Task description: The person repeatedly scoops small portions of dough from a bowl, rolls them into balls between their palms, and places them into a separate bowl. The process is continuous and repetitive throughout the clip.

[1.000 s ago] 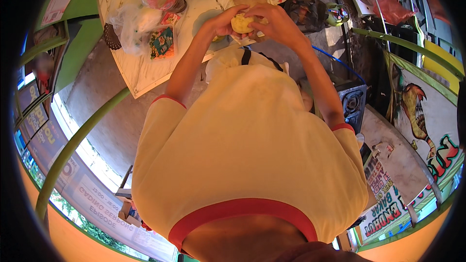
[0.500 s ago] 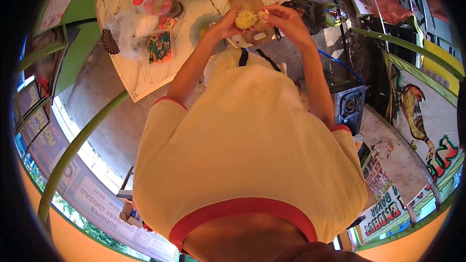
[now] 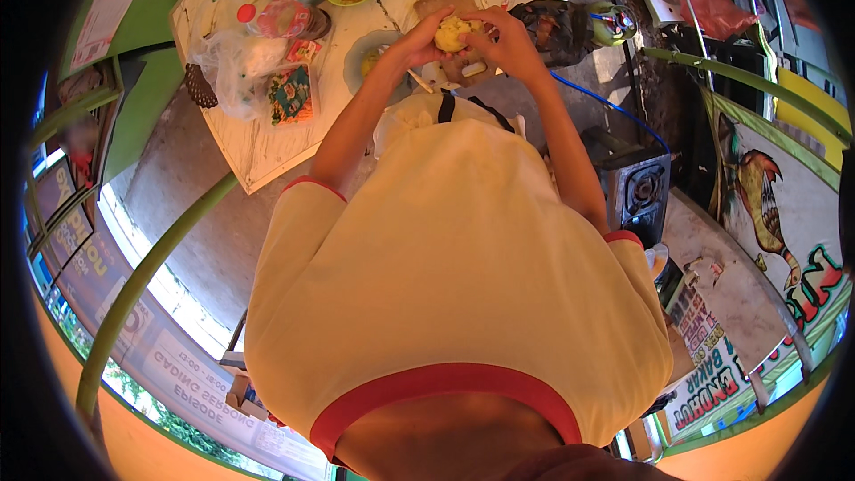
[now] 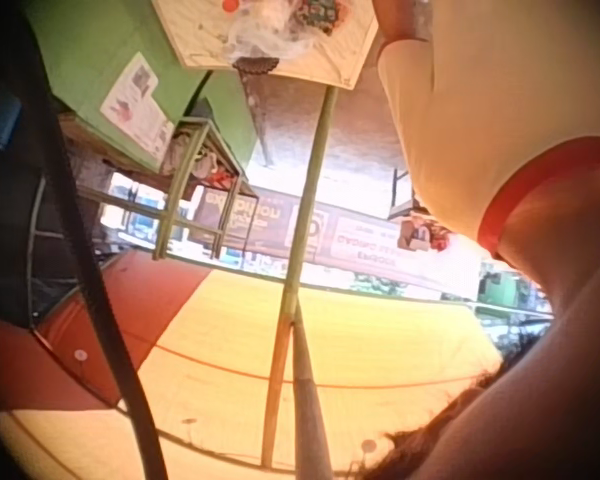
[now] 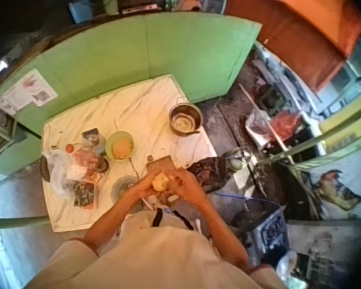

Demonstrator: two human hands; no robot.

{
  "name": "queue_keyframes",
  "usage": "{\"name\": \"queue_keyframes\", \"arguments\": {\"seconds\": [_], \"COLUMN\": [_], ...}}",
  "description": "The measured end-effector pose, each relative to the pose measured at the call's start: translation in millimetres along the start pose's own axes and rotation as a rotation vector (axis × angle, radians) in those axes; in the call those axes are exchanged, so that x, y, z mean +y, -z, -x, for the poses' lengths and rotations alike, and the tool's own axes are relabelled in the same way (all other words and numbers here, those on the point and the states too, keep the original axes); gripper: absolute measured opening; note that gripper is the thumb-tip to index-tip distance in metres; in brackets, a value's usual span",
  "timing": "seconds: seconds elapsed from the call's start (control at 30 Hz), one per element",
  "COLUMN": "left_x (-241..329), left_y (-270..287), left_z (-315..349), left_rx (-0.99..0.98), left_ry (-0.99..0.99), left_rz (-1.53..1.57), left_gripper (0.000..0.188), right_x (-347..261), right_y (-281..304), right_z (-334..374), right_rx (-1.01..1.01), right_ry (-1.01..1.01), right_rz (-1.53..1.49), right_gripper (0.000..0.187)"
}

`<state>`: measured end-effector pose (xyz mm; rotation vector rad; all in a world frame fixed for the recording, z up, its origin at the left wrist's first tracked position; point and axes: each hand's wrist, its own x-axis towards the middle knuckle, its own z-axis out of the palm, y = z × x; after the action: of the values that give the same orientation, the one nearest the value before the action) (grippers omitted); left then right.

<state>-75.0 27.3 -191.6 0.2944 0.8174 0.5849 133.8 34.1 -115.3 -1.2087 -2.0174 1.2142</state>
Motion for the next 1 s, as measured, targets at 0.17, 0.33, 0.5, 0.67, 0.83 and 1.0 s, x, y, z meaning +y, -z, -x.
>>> {"name": "queue_keyframes", "arguments": {"seconds": [0.17,0.33,0.5,0.67,0.83,1.0], "left_x": [-3,-7,-13,-14,-17,-25], "left_y": [12,19,23,21,34,42], "left_z": [-8,-14,-18,-34,-63,-81], "left_rx": [-0.026,-0.017,0.064,0.299,0.583,0.620], "left_ry": [0.007,0.017,-0.042,-0.218,-0.634,-0.604], "left_rz": [0.051,0.129,0.172,-0.161,-1.221,-1.766], "left_gripper": [0.056,0.056,0.059,0.061,0.056,0.057], "right_x": [-1,3,12,17,38,40], "right_y": [-9,-20,-18,-10,-13,-13], "right_z": [-2,4,6,10,20,29], "right_rx": [-0.001,0.078,0.143,0.217,0.233,0.191], "right_ry": [0.043,-0.025,-0.374,-0.519,-0.530,-0.524], "right_rz": [0.011,-0.100,-0.943,-1.259,-1.239,-1.162], "right_gripper": [0.030,0.026,0.025,0.023,0.018,0.016]}}
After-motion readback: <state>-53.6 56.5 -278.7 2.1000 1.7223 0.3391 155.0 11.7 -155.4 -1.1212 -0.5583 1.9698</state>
